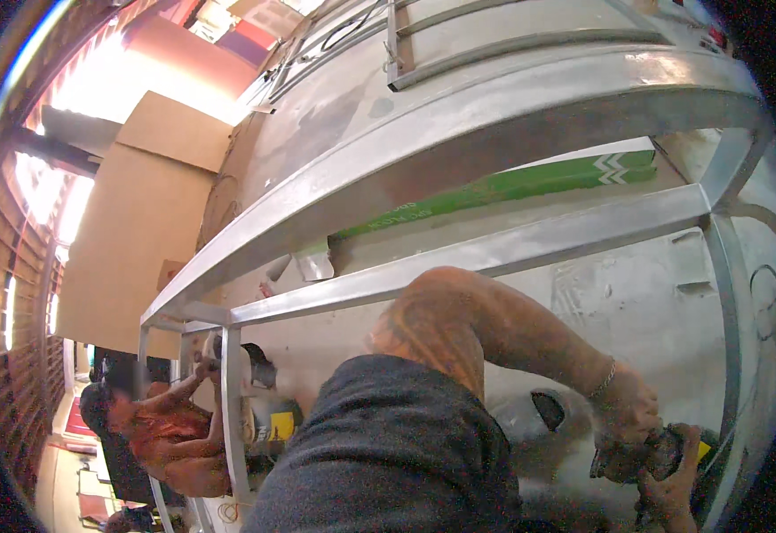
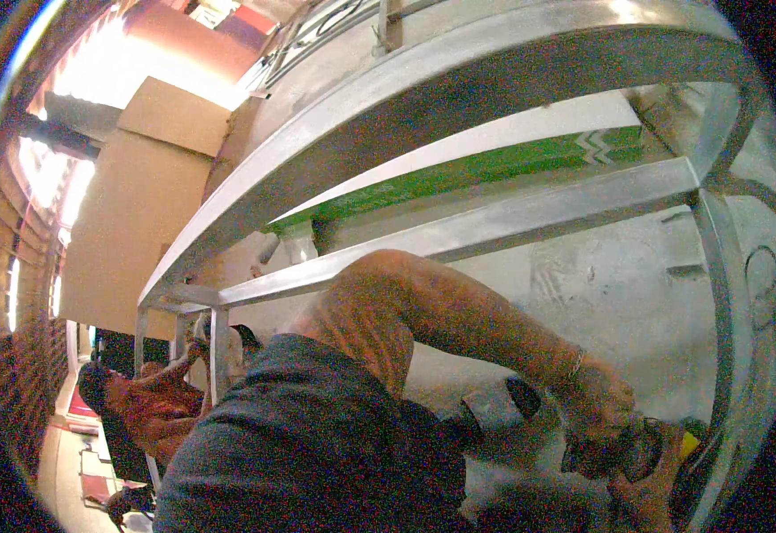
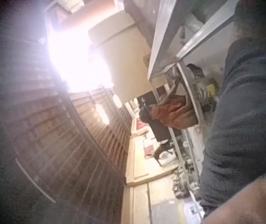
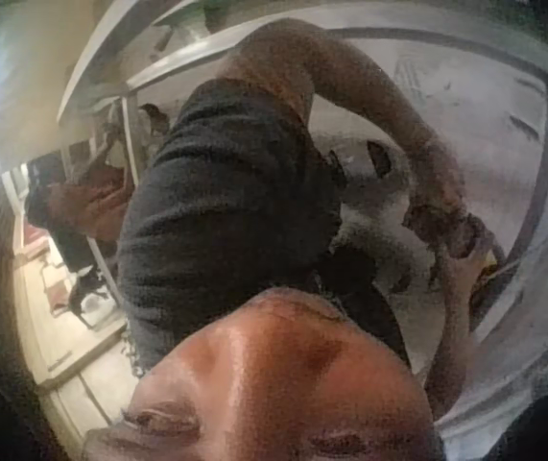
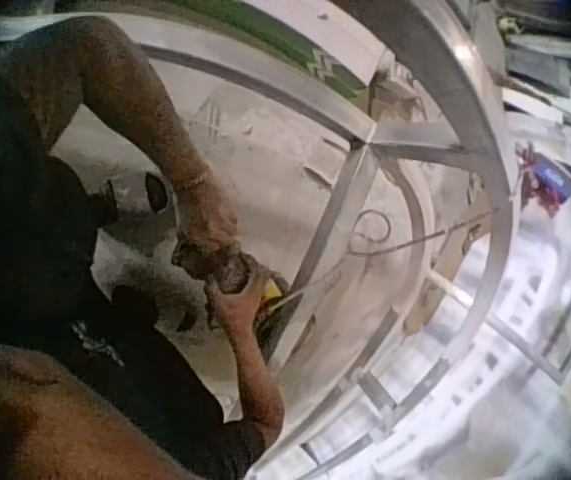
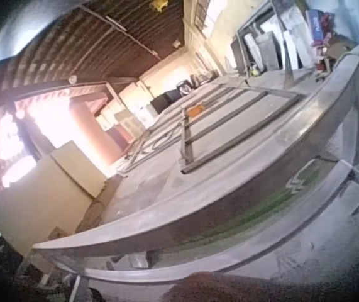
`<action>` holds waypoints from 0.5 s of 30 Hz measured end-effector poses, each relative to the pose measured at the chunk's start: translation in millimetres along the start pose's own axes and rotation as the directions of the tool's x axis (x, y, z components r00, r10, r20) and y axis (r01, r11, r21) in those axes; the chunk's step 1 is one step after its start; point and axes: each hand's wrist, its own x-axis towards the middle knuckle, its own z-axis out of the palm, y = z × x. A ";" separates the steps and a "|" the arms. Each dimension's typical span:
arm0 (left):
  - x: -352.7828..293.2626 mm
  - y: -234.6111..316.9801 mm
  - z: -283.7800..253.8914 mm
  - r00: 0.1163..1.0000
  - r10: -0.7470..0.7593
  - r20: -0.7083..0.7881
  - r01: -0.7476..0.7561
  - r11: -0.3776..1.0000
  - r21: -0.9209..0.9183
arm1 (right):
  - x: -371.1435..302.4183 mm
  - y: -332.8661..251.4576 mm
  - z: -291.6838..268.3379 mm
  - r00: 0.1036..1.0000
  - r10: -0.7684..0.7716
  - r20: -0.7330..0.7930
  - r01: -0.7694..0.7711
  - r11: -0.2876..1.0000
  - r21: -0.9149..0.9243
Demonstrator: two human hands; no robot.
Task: The person sands various sections of a curved metal frame using an electric sander.
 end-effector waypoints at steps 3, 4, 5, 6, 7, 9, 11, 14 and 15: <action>7.3 -5.7 -6.1 0.992 0.082 0.097 -0.078 0.996 -0.047 | -11.5 33.6 13.0 0.982 -0.080 -0.173 0.029 0.960 -0.277; 7.2 -6.0 -5.4 0.994 0.090 0.058 -0.091 0.996 0.013 | -14.3 35.2 12.4 0.981 -0.073 -0.179 0.020 0.959 -0.283; 8.7 -7.2 -5.0 0.995 0.101 0.019 -0.102 0.992 0.073 | -17.5 36.6 11.9 0.970 -0.129 -0.206 0.062 0.950 -0.305; 10.0 -9.0 -3.8 0.994 0.105 0.017 -0.106 0.992 0.069 | -17.5 29.6 12.6 0.956 -0.187 -0.227 0.107 0.940 -0.324; 11.5 -12.2 -2.7 0.991 0.117 0.057 -0.116 0.993 -0.024 | -14.6 11.0 9.5 0.956 -0.185 -0.229 0.104 0.940 -0.324; 18.2 -20.5 -0.8 0.986 0.139 0.092 -0.128 0.985 -0.118 | -7.7 -26.4 -2.1 0.994 -0.031 -0.106 0.029 0.999 -0.023; 25.2 -29.0 -2.2 0.962 0.045 0.269 0.074 0.907 -0.415 | 6.7 -43.8 0.7 0.959 0.282 -0.001 -0.235 0.802 0.548; 32.9 -52.2 -24.5 0.991 -0.008 0.132 0.061 0.911 -0.407 | -6.5 -33.8 -9.3 0.968 0.250 0.008 -0.224 0.854 0.469; 26.6 -54.7 -25.1 0.994 0.013 0.112 0.034 0.911 -0.410 | -13.4 -30.6 -13.5 0.996 -0.091 0.014 0.092 0.976 -0.196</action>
